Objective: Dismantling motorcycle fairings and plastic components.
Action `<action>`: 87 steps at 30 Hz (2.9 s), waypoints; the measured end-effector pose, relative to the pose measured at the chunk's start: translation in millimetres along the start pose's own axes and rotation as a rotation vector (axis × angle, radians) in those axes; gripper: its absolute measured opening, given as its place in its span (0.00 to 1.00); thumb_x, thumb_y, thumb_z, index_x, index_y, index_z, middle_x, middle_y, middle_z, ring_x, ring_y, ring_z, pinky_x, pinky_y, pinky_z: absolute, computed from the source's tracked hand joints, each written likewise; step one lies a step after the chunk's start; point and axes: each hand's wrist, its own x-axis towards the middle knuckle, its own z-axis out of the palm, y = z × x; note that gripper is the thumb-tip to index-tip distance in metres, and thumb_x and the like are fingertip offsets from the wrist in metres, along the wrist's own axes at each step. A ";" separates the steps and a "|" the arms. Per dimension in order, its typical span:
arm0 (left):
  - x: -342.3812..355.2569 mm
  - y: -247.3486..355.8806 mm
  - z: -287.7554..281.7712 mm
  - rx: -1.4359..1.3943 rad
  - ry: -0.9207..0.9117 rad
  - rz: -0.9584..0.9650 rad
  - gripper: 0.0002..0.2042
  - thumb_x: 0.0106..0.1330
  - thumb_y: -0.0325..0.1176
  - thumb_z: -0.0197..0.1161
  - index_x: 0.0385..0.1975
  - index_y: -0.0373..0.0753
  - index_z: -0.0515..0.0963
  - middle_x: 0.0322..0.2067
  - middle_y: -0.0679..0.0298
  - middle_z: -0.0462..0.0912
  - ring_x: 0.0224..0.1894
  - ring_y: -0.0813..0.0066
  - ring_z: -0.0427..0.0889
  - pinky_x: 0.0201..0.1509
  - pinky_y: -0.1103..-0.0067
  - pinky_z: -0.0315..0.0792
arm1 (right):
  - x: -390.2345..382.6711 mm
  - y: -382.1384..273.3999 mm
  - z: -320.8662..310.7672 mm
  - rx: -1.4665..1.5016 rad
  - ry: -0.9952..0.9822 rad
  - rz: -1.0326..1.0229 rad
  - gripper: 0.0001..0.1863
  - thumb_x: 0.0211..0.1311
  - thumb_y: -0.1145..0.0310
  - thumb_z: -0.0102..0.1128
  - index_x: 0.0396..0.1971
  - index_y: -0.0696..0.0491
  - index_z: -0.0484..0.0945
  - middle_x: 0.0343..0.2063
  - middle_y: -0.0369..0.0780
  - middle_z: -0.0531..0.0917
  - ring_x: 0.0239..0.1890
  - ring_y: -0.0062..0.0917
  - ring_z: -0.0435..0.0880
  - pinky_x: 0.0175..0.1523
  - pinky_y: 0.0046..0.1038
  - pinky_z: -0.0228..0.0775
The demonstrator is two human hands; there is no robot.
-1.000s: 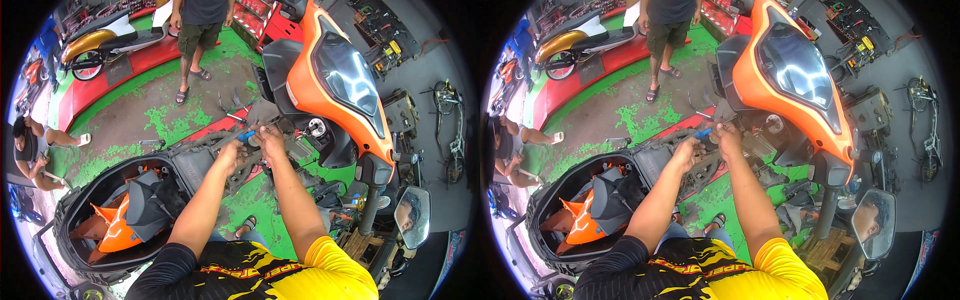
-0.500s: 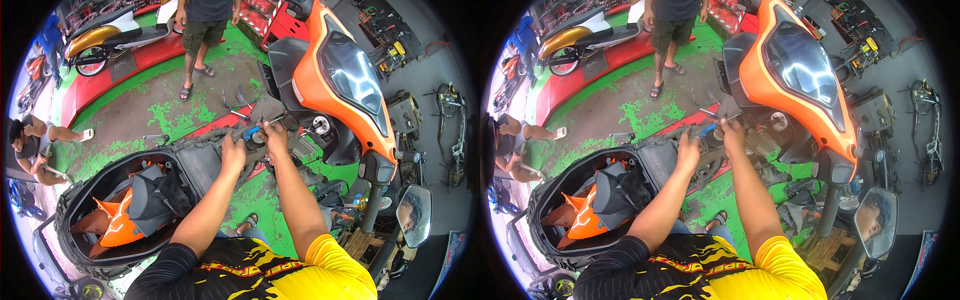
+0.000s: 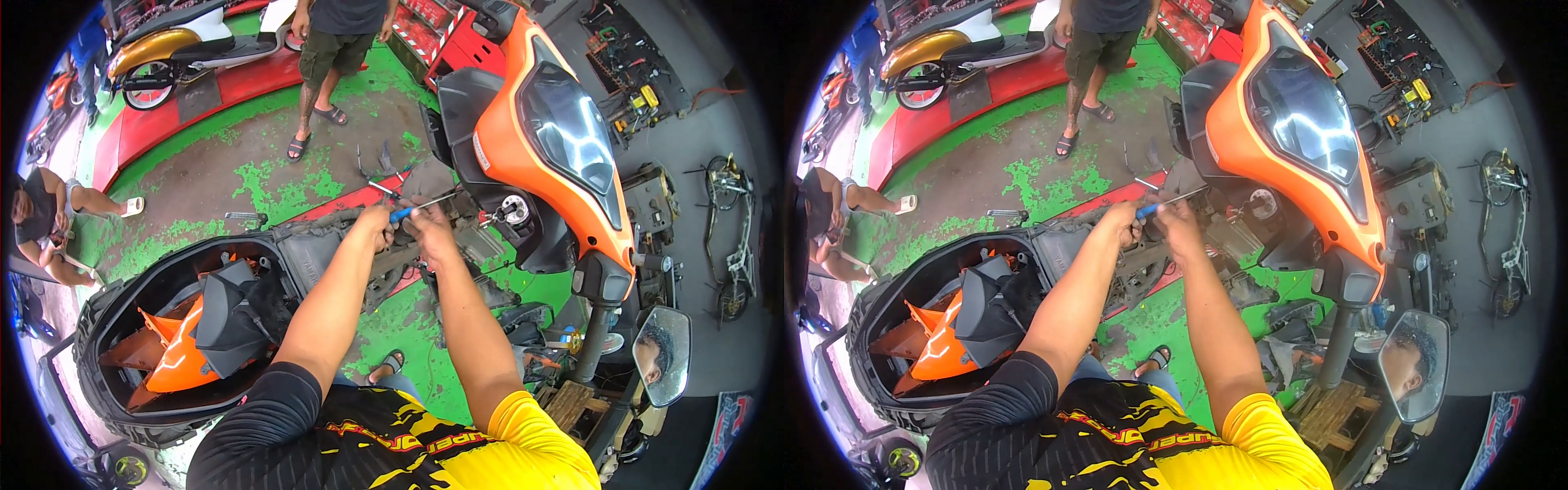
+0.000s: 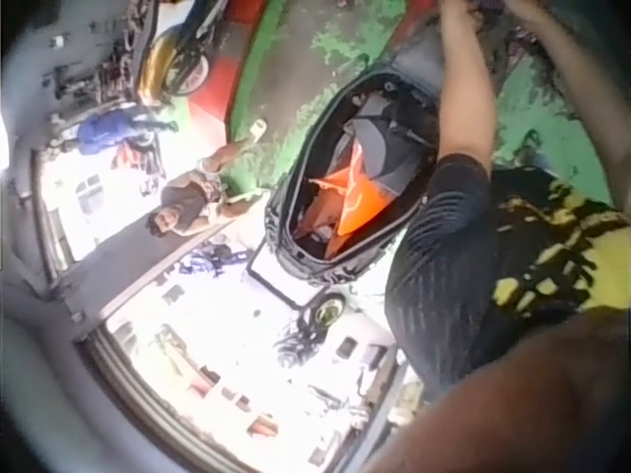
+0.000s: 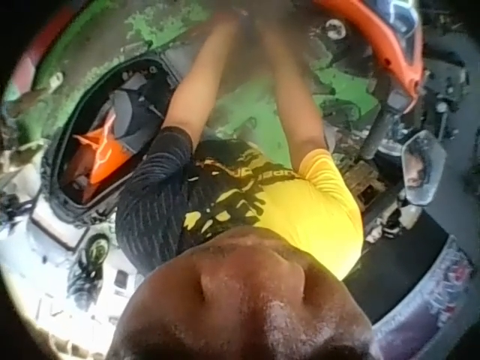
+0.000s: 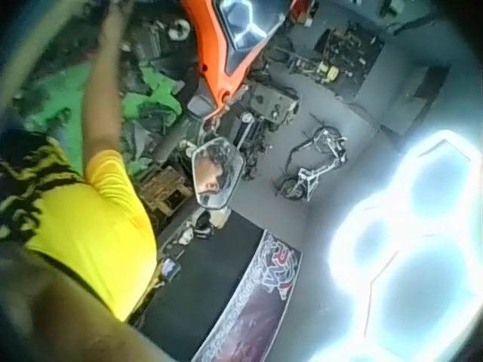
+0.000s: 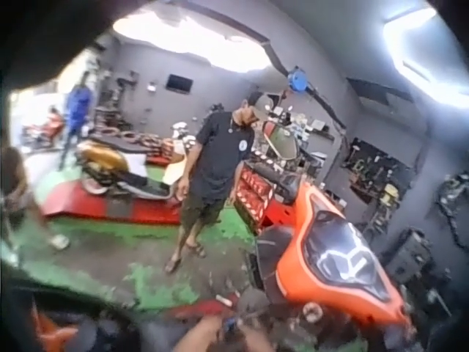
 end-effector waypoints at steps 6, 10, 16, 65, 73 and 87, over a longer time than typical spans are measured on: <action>-4.5 -40.5 7.7 -0.306 -0.068 -0.102 0.11 0.73 0.40 0.45 0.30 0.47 0.71 0.15 0.72 0.66 0.11 0.83 0.58 0.15 0.82 0.54 | 7.3 21.3 -10.2 -0.451 0.067 -0.028 0.11 0.71 0.65 0.58 0.47 0.54 0.78 0.42 0.36 0.83 0.41 0.20 0.79 0.48 0.25 0.71; -47.7 -51.5 5.0 -0.251 -0.074 -0.022 0.17 0.71 0.47 0.45 0.30 0.41 0.73 0.15 0.64 0.70 0.14 0.77 0.61 0.16 0.77 0.55 | 0.7 0.4 2.8 -0.382 0.070 0.025 0.12 0.70 0.66 0.61 0.45 0.57 0.79 0.36 0.35 0.84 0.37 0.18 0.80 0.45 0.26 0.72; -63.8 -56.7 8.9 0.196 0.040 0.302 0.20 0.73 0.51 0.49 0.37 0.36 0.74 0.15 0.64 0.73 0.10 0.75 0.64 0.14 0.76 0.57 | 2.0 0.1 10.9 -0.458 0.144 -0.033 0.13 0.67 0.62 0.65 0.39 0.57 0.80 0.29 0.34 0.83 0.28 0.17 0.78 0.35 0.24 0.72; -75.2 -80.3 -6.5 0.856 0.238 1.153 0.33 0.63 0.28 0.62 0.69 0.35 0.59 0.71 0.46 0.57 0.70 0.45 0.62 0.71 0.63 0.62 | 27.6 21.1 -21.6 -0.473 0.009 -0.117 0.08 0.66 0.67 0.62 0.38 0.55 0.76 0.32 0.36 0.80 0.36 0.21 0.79 0.41 0.29 0.73; -41.4 -52.7 -3.1 0.609 0.272 0.980 0.23 0.74 0.51 0.51 0.49 0.33 0.74 0.34 0.48 0.84 0.37 0.49 0.84 0.43 0.59 0.76 | -1.3 16.7 -19.9 -0.224 -0.154 0.077 0.21 0.70 0.57 0.60 0.58 0.50 0.74 0.52 0.35 0.79 0.54 0.25 0.79 0.52 0.31 0.77; -35.8 -46.6 4.9 0.109 0.106 0.313 0.12 0.69 0.37 0.49 0.47 0.41 0.75 0.24 0.62 0.78 0.22 0.68 0.77 0.22 0.65 0.67 | 16.4 45.0 -37.7 -0.450 -0.092 -0.235 0.16 0.70 0.65 0.59 0.51 0.59 0.73 0.41 0.38 0.79 0.42 0.25 0.78 0.51 0.28 0.71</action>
